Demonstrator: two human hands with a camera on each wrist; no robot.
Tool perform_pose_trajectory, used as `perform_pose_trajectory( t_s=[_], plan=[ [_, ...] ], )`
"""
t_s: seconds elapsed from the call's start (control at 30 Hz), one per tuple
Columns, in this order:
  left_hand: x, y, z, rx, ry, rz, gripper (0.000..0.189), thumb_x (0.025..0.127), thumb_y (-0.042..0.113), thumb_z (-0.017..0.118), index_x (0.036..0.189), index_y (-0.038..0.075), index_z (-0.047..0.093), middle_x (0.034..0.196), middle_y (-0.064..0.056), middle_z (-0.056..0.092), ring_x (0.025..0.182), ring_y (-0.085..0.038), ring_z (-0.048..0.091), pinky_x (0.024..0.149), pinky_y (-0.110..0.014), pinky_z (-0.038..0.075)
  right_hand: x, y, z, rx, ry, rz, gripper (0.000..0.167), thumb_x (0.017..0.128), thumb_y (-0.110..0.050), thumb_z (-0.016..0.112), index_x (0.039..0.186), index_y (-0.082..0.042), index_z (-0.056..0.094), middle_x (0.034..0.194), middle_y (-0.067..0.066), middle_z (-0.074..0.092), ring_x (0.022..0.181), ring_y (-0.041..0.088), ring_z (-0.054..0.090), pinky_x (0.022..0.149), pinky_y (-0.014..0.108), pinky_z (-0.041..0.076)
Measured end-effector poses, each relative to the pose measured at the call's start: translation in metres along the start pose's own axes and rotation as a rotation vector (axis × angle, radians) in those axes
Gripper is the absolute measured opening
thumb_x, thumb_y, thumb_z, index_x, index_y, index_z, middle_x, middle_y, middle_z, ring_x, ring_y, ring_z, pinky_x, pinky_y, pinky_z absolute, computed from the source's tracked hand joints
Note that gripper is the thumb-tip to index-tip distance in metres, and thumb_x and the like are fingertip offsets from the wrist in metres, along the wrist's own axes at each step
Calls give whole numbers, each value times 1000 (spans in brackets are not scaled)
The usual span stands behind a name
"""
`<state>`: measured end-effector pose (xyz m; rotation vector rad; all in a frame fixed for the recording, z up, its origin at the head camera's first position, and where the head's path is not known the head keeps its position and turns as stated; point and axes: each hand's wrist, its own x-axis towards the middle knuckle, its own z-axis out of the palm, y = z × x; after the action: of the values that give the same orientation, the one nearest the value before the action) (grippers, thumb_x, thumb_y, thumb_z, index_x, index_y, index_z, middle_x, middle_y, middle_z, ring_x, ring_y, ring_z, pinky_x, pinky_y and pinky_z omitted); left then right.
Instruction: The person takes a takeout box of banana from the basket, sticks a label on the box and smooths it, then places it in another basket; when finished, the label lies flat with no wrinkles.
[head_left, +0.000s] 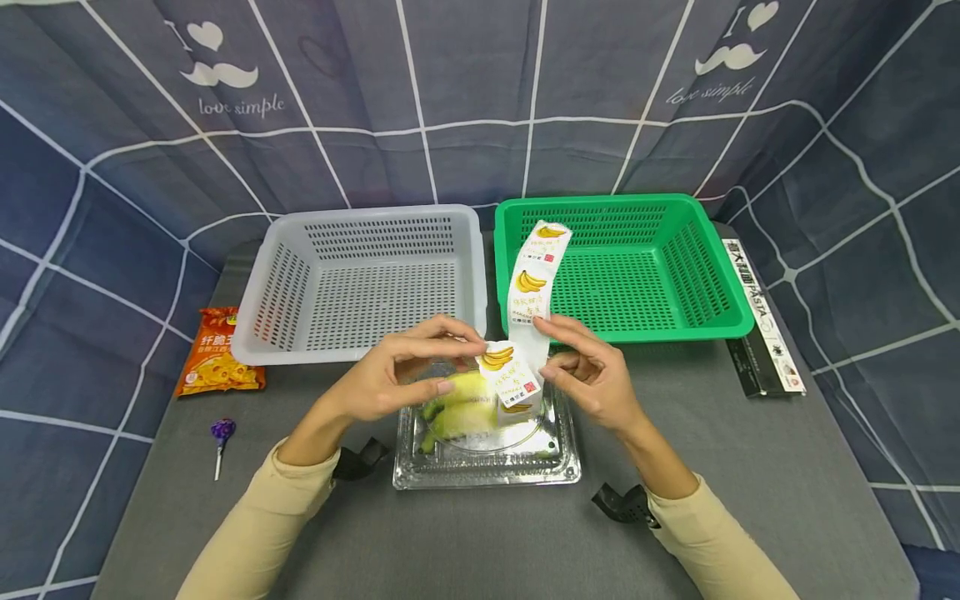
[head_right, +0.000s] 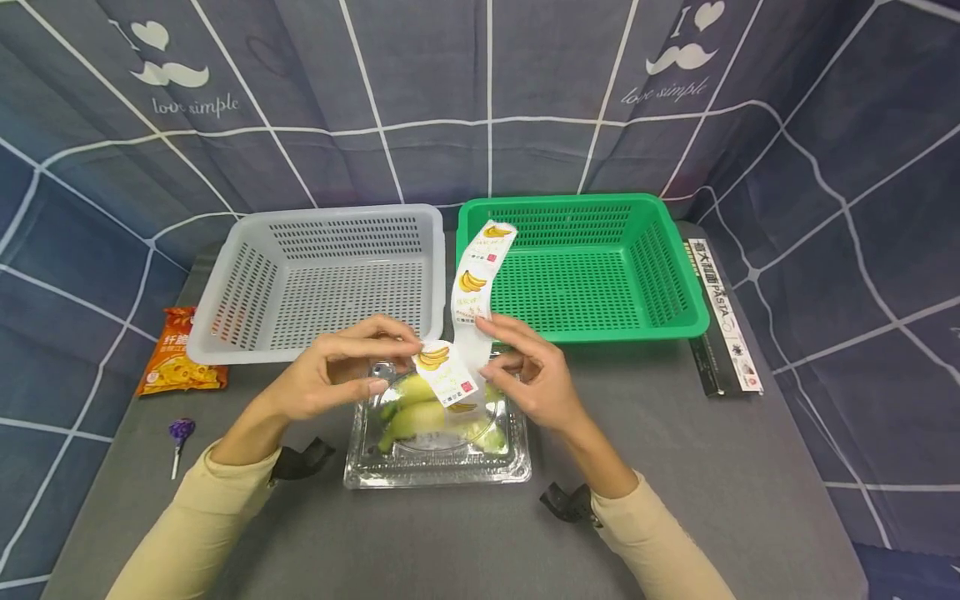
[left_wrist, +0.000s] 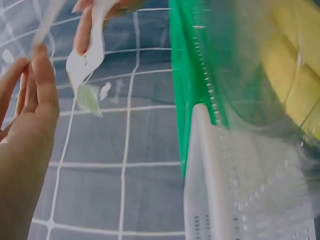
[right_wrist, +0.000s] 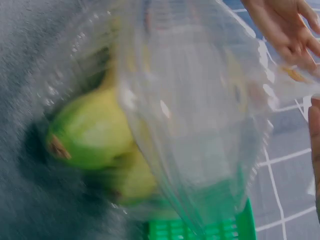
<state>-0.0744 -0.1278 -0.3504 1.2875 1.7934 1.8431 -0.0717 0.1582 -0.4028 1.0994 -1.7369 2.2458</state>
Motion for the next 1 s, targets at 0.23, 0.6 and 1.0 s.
perform_pose_trajectory(
  t_s=[0.23,0.6,1.0],
  plan=[
    [-19,-11,-14,-94,-68,-123,34,95,-4,59,127,-14,57,132,-23,49,111,-35,52,93,-44,48,1,-11,-19,-22,55,0,43,91,3,67,129,19,53,134,16,51,86,14,66,68,21,52],
    [-35,-43,7,433,-152,-259,33,95,8,65,127,3,66,123,-5,60,111,-22,55,89,-41,47,-2,-9,-23,-31,56,95,44,90,6,65,129,21,50,133,12,51,78,18,70,60,21,52],
    [-39,-46,28,766,-90,-226,33,91,19,69,123,14,71,137,-4,51,124,-22,41,103,-52,34,-2,-8,-23,-48,53,132,44,90,6,65,128,21,50,133,11,51,82,19,71,64,24,55]
  ],
)
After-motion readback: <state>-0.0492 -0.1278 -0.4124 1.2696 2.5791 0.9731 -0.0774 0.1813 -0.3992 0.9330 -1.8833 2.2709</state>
